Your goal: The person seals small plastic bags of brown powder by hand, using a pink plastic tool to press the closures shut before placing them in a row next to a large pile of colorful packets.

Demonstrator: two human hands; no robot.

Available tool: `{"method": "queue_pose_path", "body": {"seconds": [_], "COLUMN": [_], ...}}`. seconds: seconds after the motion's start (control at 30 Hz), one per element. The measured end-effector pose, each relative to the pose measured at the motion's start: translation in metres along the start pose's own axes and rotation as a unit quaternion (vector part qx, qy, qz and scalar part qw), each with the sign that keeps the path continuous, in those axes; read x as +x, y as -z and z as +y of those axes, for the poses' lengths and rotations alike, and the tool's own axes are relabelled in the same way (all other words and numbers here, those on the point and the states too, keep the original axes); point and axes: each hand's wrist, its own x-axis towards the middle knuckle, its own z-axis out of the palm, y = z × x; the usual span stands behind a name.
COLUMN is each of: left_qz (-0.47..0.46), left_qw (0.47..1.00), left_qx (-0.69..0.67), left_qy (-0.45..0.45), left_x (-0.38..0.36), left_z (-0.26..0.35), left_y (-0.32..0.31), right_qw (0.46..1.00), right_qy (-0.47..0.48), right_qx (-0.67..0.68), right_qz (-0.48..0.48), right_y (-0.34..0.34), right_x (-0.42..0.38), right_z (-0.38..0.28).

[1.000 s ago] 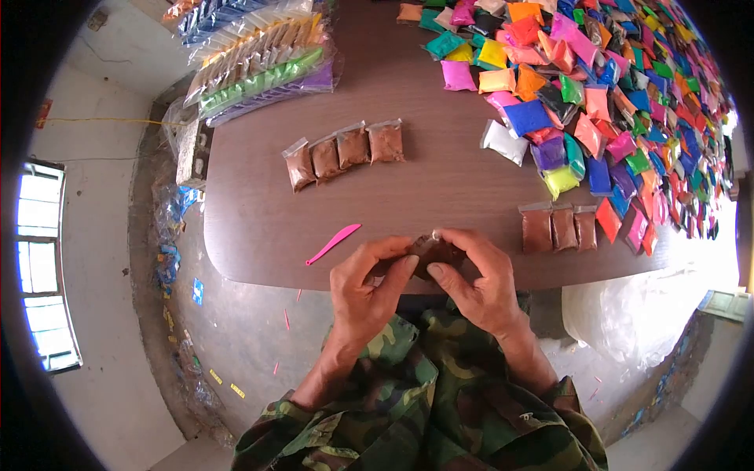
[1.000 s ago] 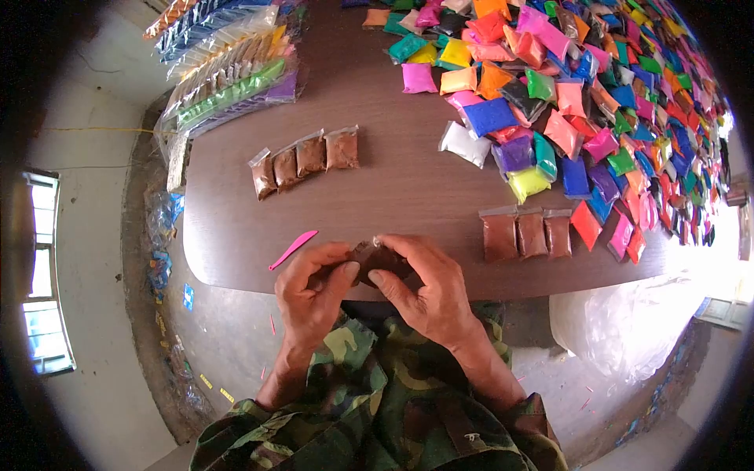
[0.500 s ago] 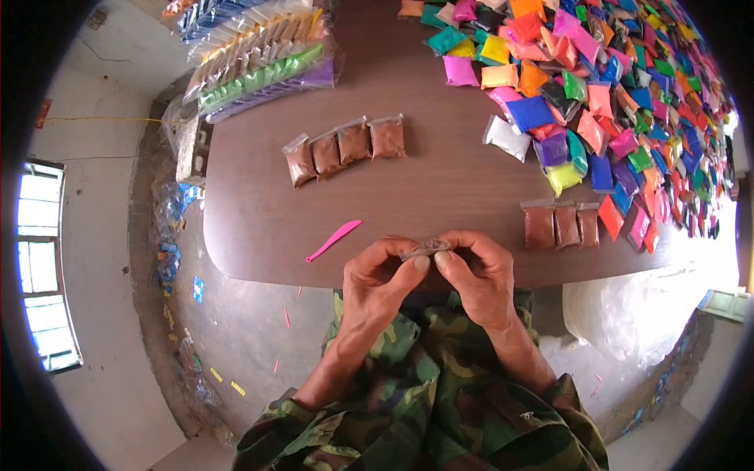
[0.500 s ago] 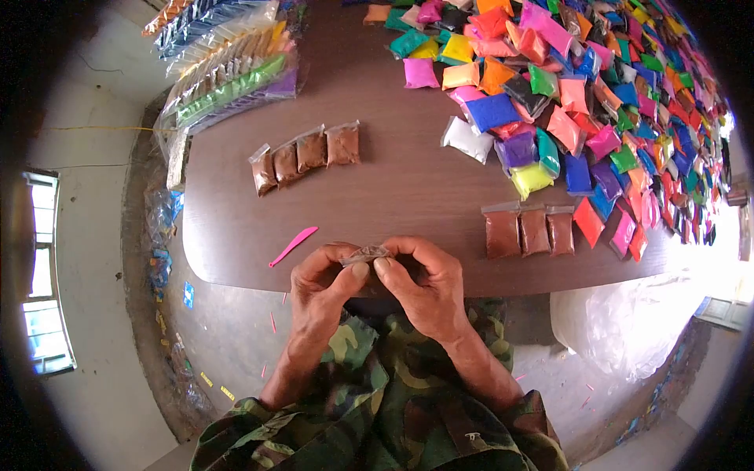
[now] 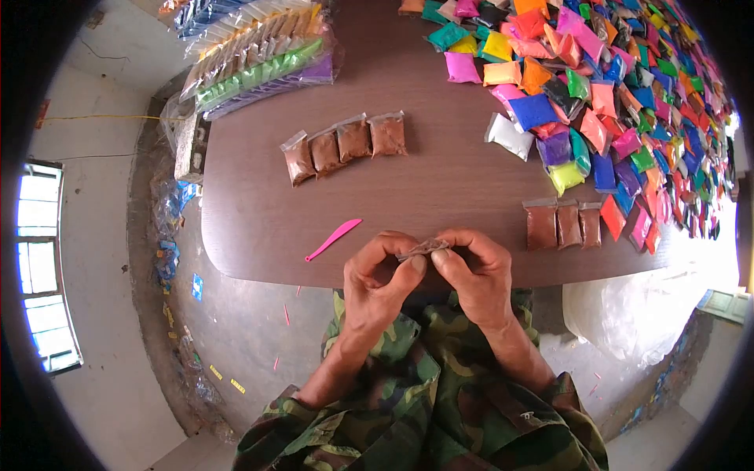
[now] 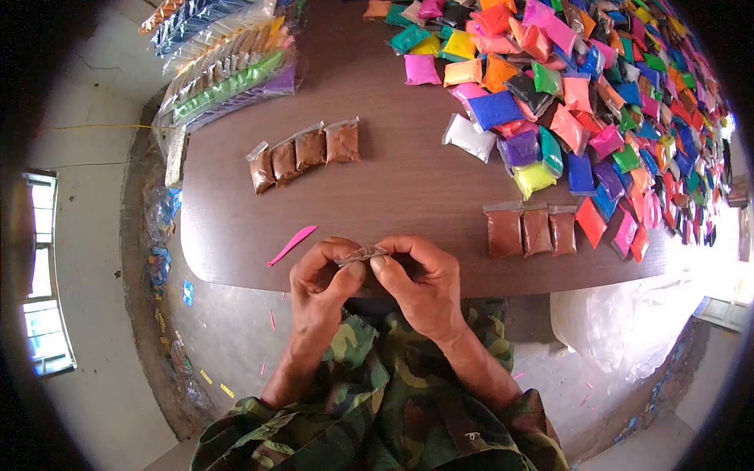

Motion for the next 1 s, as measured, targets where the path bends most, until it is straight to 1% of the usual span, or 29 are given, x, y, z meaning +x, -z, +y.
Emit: {"method": "queue_pose_path", "body": {"seconds": [0.03,0.13,0.33,0.43,0.53,0.73,0.8,0.9,1.0], "left_qz": [0.002,0.011,0.022,0.026,0.026,0.032,0.028,0.035,0.012], "left_qw": [1.000,1.000,0.999,0.999,0.998,0.998,0.998,0.996,0.999], "left_qx": [-0.006,-0.026,-0.045,-0.029,-0.028,-0.047,-0.043,-0.085,-0.039], "left_qy": [0.000,-0.004,-0.020,-0.035,-0.041,-0.029,-0.036,0.018,0.000], "left_x": [0.000,0.000,0.002,0.003,0.003,0.001,0.001,0.002,0.002], "left_z": [0.000,0.000,-0.007,-0.008,-0.011,-0.010,-0.012,-0.006,-0.011], "left_y": [-0.001,-0.003,-0.005,-0.006,-0.006,-0.007,-0.008,-0.009,-0.002], "right_qw": [1.000,1.000,0.997,0.998,0.997,0.992,0.995,0.998,0.998], "right_qy": [-0.003,0.027,0.013,0.034,0.057,0.117,0.091,0.052,0.038], "right_qx": [0.011,0.011,0.075,0.044,0.052,-0.035,-0.022,-0.040,-0.041], "right_qz": [0.002,0.006,-0.001,-0.001,-0.008,-0.011,-0.017,-0.015,-0.028], "right_y": [-0.001,-0.004,-0.004,-0.004,-0.007,-0.006,-0.005,-0.006,-0.001], "right_x": [0.000,0.000,-0.004,-0.003,-0.004,0.000,0.000,0.000,0.001], "right_z": [0.001,0.002,0.015,0.012,0.009,0.012,0.008,-0.002,-0.001]}}
